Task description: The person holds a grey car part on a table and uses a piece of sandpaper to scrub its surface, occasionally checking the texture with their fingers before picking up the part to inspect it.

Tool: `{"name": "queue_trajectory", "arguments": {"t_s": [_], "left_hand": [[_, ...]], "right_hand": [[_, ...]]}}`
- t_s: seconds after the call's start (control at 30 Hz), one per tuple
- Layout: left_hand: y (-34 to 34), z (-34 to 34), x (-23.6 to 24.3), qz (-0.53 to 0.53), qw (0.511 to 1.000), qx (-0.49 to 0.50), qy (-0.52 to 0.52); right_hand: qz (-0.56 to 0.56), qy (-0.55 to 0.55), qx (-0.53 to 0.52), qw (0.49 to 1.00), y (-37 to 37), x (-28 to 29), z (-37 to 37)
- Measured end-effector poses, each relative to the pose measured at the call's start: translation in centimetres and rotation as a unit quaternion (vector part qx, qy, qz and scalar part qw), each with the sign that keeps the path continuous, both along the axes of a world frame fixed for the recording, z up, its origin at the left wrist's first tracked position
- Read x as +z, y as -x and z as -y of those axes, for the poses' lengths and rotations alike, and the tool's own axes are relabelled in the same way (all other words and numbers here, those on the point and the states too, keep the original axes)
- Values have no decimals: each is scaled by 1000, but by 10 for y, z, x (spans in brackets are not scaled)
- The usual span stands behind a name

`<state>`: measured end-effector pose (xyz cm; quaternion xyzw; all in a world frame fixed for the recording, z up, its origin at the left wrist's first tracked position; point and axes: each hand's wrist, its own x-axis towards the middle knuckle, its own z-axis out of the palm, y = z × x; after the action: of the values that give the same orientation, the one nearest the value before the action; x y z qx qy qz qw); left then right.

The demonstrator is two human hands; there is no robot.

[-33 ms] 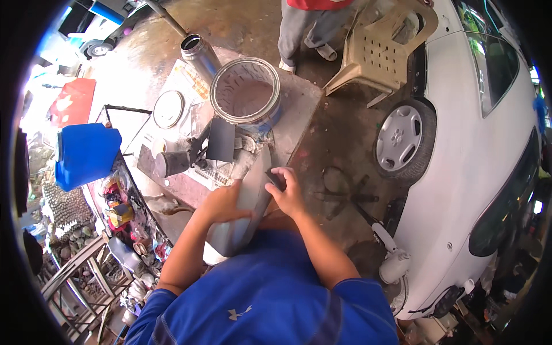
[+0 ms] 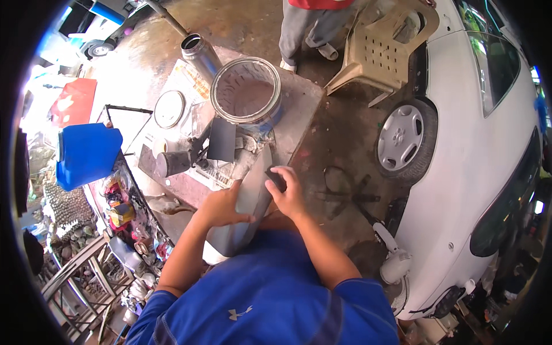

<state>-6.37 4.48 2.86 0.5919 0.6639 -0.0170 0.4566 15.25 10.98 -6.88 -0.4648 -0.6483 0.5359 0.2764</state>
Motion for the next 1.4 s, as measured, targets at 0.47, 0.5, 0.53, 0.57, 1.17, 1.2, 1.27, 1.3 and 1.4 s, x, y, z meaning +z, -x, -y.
{"name": "queue_trajectory", "arguments": {"t_s": [0.47,0.5,0.53,0.57,1.17,1.2,1.27,1.3,1.4], "left_hand": [[-15,8,11,-47,995,75,52],[-16,10,11,-40,995,83,43],[-17,10,9,-37,995,83,47],[-17,9,9,-38,994,86,52],[-10,10,5,-54,994,77,53],[-12,11,7,-51,995,72,42],[-13,8,5,-45,996,72,35],[-12,5,8,-39,994,80,55],[-15,-1,15,-34,994,79,72]], "right_hand": [[103,-206,170,958,8,-10,19],[110,-196,146,964,3,0,44],[119,-180,121,969,2,11,59],[180,-214,145,949,3,11,50],[109,-90,170,975,20,3,28],[64,-104,167,978,5,6,57],[89,-118,176,973,0,8,57],[91,-124,168,974,6,-1,41],[94,-89,105,986,41,-38,-34]]}}
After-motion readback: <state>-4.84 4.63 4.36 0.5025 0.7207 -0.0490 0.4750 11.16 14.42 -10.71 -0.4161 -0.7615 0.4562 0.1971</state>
